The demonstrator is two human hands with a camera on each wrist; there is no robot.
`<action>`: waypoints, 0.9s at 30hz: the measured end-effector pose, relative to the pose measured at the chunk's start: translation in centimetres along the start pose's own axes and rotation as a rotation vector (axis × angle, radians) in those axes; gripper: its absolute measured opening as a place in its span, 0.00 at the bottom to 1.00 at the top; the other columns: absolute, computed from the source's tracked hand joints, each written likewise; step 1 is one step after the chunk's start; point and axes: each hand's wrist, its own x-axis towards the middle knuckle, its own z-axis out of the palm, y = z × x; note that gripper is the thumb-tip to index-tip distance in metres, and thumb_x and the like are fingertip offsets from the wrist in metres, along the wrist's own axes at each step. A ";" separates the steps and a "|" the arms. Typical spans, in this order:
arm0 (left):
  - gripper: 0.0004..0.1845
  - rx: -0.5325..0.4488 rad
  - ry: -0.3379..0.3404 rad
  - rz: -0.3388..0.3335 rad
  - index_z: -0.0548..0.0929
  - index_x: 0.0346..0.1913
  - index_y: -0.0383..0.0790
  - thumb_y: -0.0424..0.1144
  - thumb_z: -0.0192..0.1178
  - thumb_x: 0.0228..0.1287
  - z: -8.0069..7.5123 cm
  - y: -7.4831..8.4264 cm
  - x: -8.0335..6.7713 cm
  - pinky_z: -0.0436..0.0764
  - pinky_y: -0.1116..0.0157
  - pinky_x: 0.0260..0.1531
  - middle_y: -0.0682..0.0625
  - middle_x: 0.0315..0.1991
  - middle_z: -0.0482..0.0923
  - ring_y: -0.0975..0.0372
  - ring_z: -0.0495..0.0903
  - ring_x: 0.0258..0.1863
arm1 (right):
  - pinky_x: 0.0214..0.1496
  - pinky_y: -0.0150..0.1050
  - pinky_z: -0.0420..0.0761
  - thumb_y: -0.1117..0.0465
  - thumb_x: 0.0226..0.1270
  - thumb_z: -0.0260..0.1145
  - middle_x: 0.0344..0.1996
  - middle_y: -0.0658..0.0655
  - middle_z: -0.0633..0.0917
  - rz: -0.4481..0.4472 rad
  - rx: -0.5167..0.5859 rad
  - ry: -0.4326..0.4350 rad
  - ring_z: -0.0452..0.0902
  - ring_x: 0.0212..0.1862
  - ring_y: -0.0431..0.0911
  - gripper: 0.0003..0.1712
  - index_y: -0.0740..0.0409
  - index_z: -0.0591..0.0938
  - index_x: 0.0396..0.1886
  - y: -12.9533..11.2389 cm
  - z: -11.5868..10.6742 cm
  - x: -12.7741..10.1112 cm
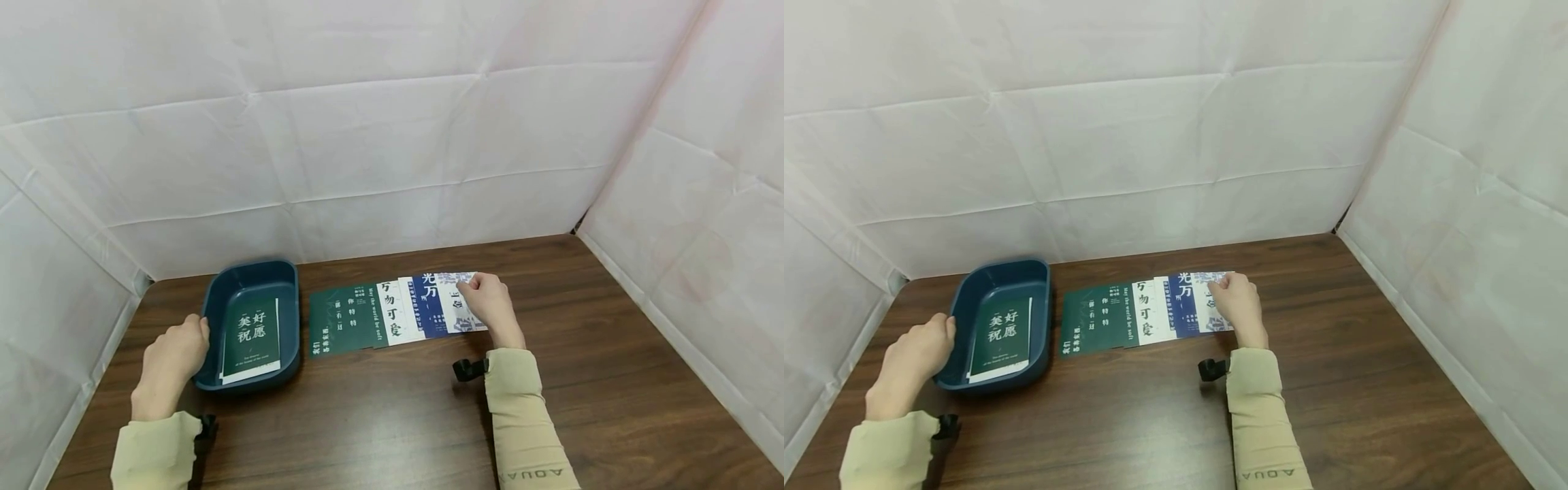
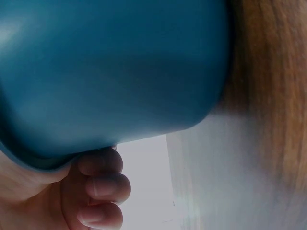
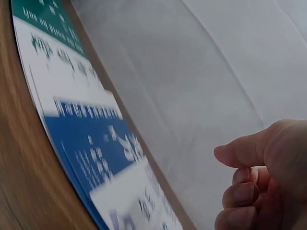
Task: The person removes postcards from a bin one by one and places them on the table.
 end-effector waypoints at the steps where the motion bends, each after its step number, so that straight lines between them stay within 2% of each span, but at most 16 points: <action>1: 0.22 0.000 -0.004 -0.002 0.68 0.48 0.18 0.40 0.34 0.79 0.0 0.0 0.0 0.76 0.41 0.29 0.23 0.36 0.75 0.33 0.78 0.34 | 0.25 0.40 0.64 0.53 0.71 0.60 0.16 0.53 0.69 -0.019 -0.005 -0.003 0.66 0.23 0.48 0.20 0.58 0.69 0.22 -0.5 0.2 -0.2; 7: 0.23 0.001 -0.013 -0.001 0.68 0.49 0.18 0.40 0.34 0.79 -0.1 0.0 0.2 0.75 0.41 0.30 0.22 0.38 0.75 0.33 0.77 0.35 | 0.25 0.39 0.67 0.54 0.70 0.61 0.18 0.53 0.71 -0.165 -0.008 -0.047 0.68 0.22 0.47 0.18 0.57 0.71 0.23 -3.4 2.0 -1.0; 13: 0.23 0.001 -0.021 -0.001 0.68 0.48 0.18 0.40 0.34 0.79 -0.3 -0.1 0.1 0.76 0.41 0.30 0.22 0.37 0.75 0.33 0.78 0.35 | 0.25 0.38 0.67 0.54 0.71 0.61 0.19 0.53 0.73 -0.248 -0.005 -0.121 0.68 0.22 0.46 0.16 0.55 0.74 0.25 -5.7 4.0 -2.2; 17: 0.23 -0.002 -0.023 0.001 0.68 0.49 0.18 0.40 0.34 0.79 -0.3 -0.2 0.0 0.76 0.41 0.30 0.22 0.38 0.74 0.33 0.78 0.35 | 0.26 0.38 0.67 0.56 0.71 0.62 0.19 0.52 0.73 -0.341 0.021 -0.149 0.67 0.22 0.45 0.13 0.54 0.74 0.26 -7.0 4.8 -3.1; 20: 0.23 -0.007 -0.025 -0.001 0.68 0.49 0.18 0.41 0.34 0.79 -0.3 -0.3 -0.1 0.76 0.41 0.30 0.22 0.38 0.74 0.33 0.78 0.35 | 0.26 0.38 0.68 0.55 0.71 0.62 0.19 0.51 0.74 -0.404 0.044 -0.203 0.69 0.22 0.44 0.11 0.53 0.75 0.28 -8.0 5.2 -3.7; 24: 0.23 -0.013 -0.023 -0.001 0.68 0.49 0.18 0.40 0.34 0.79 -0.3 -0.2 -0.3 0.75 0.41 0.30 0.22 0.38 0.75 0.33 0.78 0.35 | 0.28 0.38 0.70 0.54 0.71 0.62 0.20 0.50 0.75 -0.437 0.051 -0.264 0.70 0.24 0.43 0.10 0.50 0.76 0.30 -8.6 5.3 -4.2; 27: 0.23 -0.013 -0.012 0.000 0.69 0.48 0.18 0.40 0.34 0.79 -0.3 -0.2 -0.4 0.75 0.41 0.30 0.22 0.37 0.75 0.33 0.77 0.35 | 0.28 0.38 0.70 0.55 0.72 0.62 0.21 0.50 0.75 -0.444 0.043 -0.266 0.70 0.24 0.43 0.09 0.50 0.76 0.30 -8.6 5.3 -4.3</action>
